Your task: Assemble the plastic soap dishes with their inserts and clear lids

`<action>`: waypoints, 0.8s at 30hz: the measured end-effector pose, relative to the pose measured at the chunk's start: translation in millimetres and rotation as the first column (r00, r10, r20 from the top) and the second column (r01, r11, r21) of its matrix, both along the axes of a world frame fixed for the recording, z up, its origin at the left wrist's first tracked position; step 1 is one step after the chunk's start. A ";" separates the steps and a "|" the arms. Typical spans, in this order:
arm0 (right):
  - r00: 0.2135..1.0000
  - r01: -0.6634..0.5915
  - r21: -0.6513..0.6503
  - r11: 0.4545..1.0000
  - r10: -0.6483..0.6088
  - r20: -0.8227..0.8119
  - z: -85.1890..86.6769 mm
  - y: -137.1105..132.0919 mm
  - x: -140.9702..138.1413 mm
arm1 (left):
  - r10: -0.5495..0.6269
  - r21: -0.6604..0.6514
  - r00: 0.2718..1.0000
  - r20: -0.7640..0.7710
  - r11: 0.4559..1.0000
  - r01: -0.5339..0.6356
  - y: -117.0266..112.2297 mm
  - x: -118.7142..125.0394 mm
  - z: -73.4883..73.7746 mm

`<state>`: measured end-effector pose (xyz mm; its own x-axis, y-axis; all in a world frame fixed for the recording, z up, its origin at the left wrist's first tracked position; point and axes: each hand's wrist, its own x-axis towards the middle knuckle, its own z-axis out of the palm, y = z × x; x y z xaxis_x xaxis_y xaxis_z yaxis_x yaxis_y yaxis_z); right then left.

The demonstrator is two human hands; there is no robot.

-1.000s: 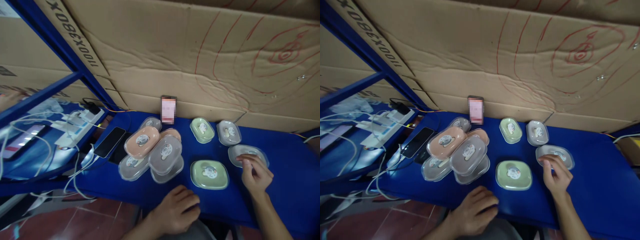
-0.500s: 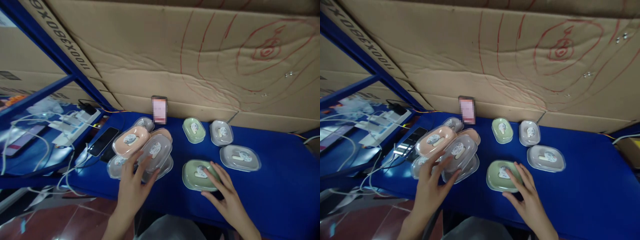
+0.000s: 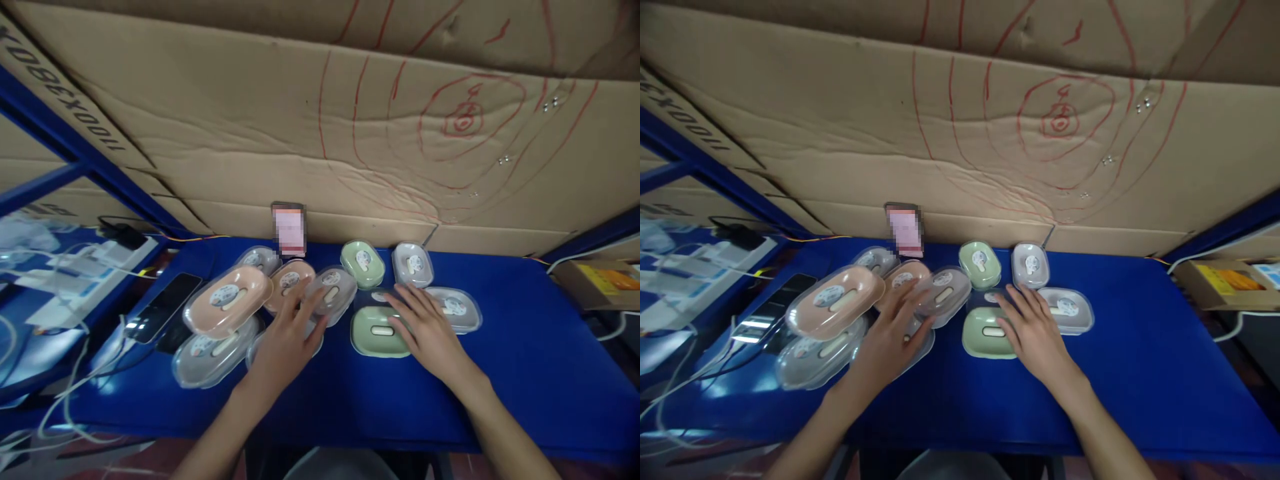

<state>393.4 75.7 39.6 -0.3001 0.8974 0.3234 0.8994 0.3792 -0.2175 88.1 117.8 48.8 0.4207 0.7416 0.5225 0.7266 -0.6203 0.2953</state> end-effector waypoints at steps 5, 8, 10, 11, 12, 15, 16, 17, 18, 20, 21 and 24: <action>0.992 0.117 0.077 0.990 -0.119 0.029 -8.9 -8.2 39.6 | 0.112 -0.007 0.979 0.170 0.994 -0.112 -33.5 -5.1 -17.9; 0.976 0.210 -0.121 0.970 -0.201 0.088 -13.7 -19.7 90.6 | 0.135 0.008 0.991 -0.023 0.991 -0.135 -46.8 -4.7 -32.4; 0.966 0.256 -0.231 0.939 -0.237 0.107 -18.0 -25.5 118.8 | 0.099 0.047 0.981 -0.166 0.995 -0.092 -49.0 -3.5 -37.5; 0.959 0.281 -0.258 0.924 -0.261 0.111 -20.0 -26.6 128.7 | 0.072 0.055 0.978 -0.196 0.997 -0.062 -48.4 -3.4 -37.8; 0.952 0.307 -0.271 0.913 -0.286 0.113 -21.5 -26.0 135.6 | 0.039 0.056 0.980 -0.196 0.998 -0.029 -46.9 -3.9 -36.4; 0.924 0.381 -0.278 0.882 -0.358 0.131 -20.1 -13.6 142.3 | -0.041 0.082 0.993 -0.113 0.995 0.051 -37.4 -6.7 -23.9; 0.910 0.413 -0.257 0.874 -0.386 0.149 -17.2 -5.8 140.8 | -0.056 0.098 0.994 -0.096 0.993 0.066 -32.7 -6.6 -17.9; 0.895 0.442 -0.221 0.869 -0.413 0.167 -12.9 3.6 137.6 | -0.067 0.110 0.993 -0.097 0.991 0.077 -27.4 -4.8 -11.7; 0.883 0.464 -0.177 0.868 -0.435 0.177 -7.6 14.5 132.2 | -0.075 0.113 0.990 -0.119 0.990 0.088 -21.5 -1.1 -5.7; 0.891 0.445 -0.127 0.887 -0.424 0.162 4.5 39.5 114.1 | -0.067 0.092 0.972 -0.225 0.992 0.090 -8.8 12.7 4.1; 0.909 0.410 -0.144 0.901 -0.392 0.141 10.4 52.4 101.4 | -0.053 0.075 0.952 -0.301 0.994 0.079 -2.5 21.9 7.2; 0.918 0.392 -0.273 0.878 -0.357 0.172 22.3 86.0 56.9 | 0.015 0.042 0.878 -0.479 0.999 0.006 13.1 48.3 6.8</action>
